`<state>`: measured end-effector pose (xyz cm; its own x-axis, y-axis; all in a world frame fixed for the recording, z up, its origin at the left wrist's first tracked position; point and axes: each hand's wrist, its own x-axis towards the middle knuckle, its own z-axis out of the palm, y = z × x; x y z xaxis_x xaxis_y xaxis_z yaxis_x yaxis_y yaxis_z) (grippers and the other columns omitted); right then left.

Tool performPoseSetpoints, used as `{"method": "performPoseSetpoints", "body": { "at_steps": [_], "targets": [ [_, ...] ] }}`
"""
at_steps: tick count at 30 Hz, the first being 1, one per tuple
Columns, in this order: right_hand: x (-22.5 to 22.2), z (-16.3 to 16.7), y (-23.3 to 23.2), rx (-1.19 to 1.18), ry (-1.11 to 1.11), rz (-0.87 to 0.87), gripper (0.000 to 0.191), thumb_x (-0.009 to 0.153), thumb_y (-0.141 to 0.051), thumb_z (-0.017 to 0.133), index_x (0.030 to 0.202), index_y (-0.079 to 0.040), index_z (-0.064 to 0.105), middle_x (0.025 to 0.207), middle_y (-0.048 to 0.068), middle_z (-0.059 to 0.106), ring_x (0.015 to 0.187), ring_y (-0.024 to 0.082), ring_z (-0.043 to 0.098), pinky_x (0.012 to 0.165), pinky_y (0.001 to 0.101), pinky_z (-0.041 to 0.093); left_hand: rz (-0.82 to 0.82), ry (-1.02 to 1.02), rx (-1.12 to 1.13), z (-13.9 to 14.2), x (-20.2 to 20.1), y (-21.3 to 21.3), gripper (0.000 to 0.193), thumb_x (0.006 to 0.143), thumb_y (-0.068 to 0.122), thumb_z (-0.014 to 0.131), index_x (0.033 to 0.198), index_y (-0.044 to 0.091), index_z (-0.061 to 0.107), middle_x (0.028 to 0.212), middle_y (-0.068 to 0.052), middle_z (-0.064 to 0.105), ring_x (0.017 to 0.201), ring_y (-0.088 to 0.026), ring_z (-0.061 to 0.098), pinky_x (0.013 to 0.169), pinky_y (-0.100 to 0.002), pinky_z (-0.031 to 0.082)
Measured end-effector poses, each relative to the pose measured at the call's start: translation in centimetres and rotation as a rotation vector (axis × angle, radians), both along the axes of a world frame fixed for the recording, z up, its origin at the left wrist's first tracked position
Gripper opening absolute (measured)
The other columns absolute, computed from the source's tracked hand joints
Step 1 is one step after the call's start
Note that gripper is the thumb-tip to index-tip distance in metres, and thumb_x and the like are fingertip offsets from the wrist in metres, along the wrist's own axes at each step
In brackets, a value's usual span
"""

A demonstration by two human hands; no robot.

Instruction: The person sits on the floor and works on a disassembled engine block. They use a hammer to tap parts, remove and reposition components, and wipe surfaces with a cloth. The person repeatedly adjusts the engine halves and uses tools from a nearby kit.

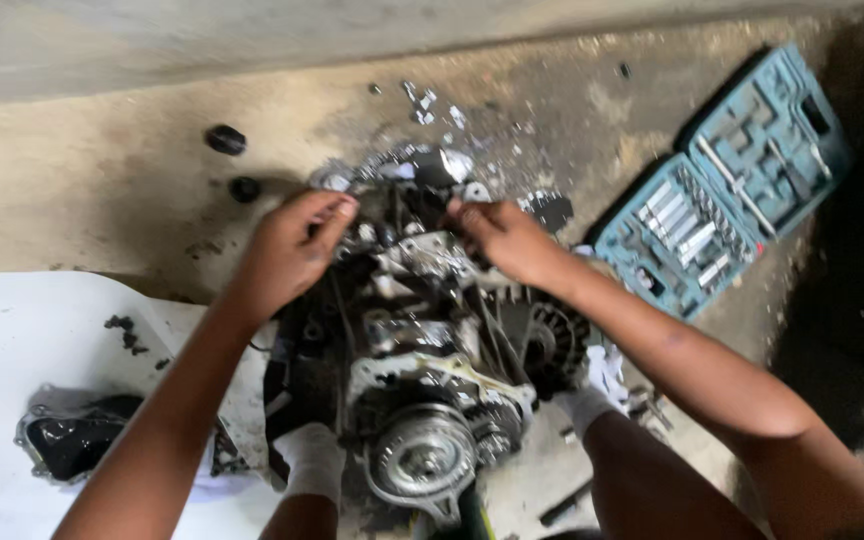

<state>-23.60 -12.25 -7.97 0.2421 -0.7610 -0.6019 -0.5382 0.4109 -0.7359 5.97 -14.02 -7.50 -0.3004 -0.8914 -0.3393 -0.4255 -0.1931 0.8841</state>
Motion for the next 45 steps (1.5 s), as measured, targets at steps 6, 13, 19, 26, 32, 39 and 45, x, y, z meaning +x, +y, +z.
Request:
{"method": "performPoseSetpoints", "body": {
  "at_steps": [6,13,19,26,32,39,45],
  "targets": [
    [-14.2,0.8,4.9,-0.217,0.265,-0.350,0.040,0.111,-0.036,0.053,0.114,-0.001,0.072,0.089,0.008,0.073,0.071,0.016,0.062,0.068,0.0321,0.051,-0.083,-0.056,-0.231,9.6,-1.3,2.3,0.021,0.104,0.020,0.063,0.117,0.005,0.070,0.113,-0.011,0.073,0.100,-0.021,0.072,0.085,-0.033,0.057],
    [-26.4,-1.6,26.5,-0.268,0.632,-0.914,0.030,0.113,-0.021,0.061,0.097,0.004,0.063,0.078,0.010,0.063,0.071,0.015,0.055,0.063,0.0318,0.044,-0.616,-0.317,-0.404,19.5,-6.0,7.8,0.047,0.091,0.039,0.063,0.121,0.004,0.065,0.127,-0.017,0.064,0.118,-0.036,0.059,0.096,-0.046,0.048],
    [-25.4,-2.2,39.4,0.096,1.038,-0.843,0.075,0.090,-0.054,0.079,0.116,0.013,0.056,0.096,0.034,0.065,0.091,0.045,0.065,0.083,0.0512,0.054,-0.722,-0.528,-0.484,20.8,-9.5,9.6,0.051,0.093,0.041,0.058,0.125,0.002,0.062,0.130,-0.022,0.059,0.122,-0.039,0.056,0.104,-0.049,0.044],
    [-25.8,-2.4,41.3,0.251,0.894,-0.945,0.061,0.086,-0.048,0.079,0.104,0.007,0.062,0.098,0.030,0.071,0.097,0.046,0.069,0.085,0.0527,0.054,-1.052,-0.769,-0.509,18.9,-17.9,12.5,0.060,0.091,0.037,0.051,0.134,-0.003,0.057,0.139,-0.030,0.056,0.132,-0.043,0.051,0.110,-0.052,0.039],
    [-28.8,-4.4,41.2,0.373,0.787,-1.145,0.056,0.087,-0.045,0.076,0.111,0.001,0.056,0.103,0.027,0.069,0.090,0.044,0.071,0.080,0.0524,0.057,-0.851,-0.659,-0.447,16.7,-23.5,14.7,0.052,0.097,0.034,0.051,0.128,-0.006,0.058,0.132,-0.028,0.059,0.130,-0.042,0.050,0.112,-0.053,0.034],
    [-29.4,-2.8,35.8,-0.269,0.816,-0.982,0.032,0.105,-0.030,0.071,0.110,0.001,0.065,0.098,0.018,0.068,0.087,0.034,0.064,0.078,0.0413,0.052,0.050,-0.356,-0.540,19.5,-16.4,17.0,0.031,0.103,0.031,0.062,0.118,0.003,0.063,0.121,-0.015,0.067,0.121,-0.028,0.065,0.108,-0.043,0.051],
    [-20.5,-0.2,16.8,-0.545,0.073,-0.241,0.028,0.100,-0.027,0.068,0.107,0.000,0.071,0.102,0.017,0.070,0.099,0.033,0.067,0.087,0.0421,0.053,1.001,-0.334,-0.295,9.0,-5.7,26.1,0.046,0.117,0.038,0.045,0.145,0.003,0.053,0.141,-0.017,0.056,0.126,-0.026,0.053,0.118,-0.044,0.042]
  ]
}}
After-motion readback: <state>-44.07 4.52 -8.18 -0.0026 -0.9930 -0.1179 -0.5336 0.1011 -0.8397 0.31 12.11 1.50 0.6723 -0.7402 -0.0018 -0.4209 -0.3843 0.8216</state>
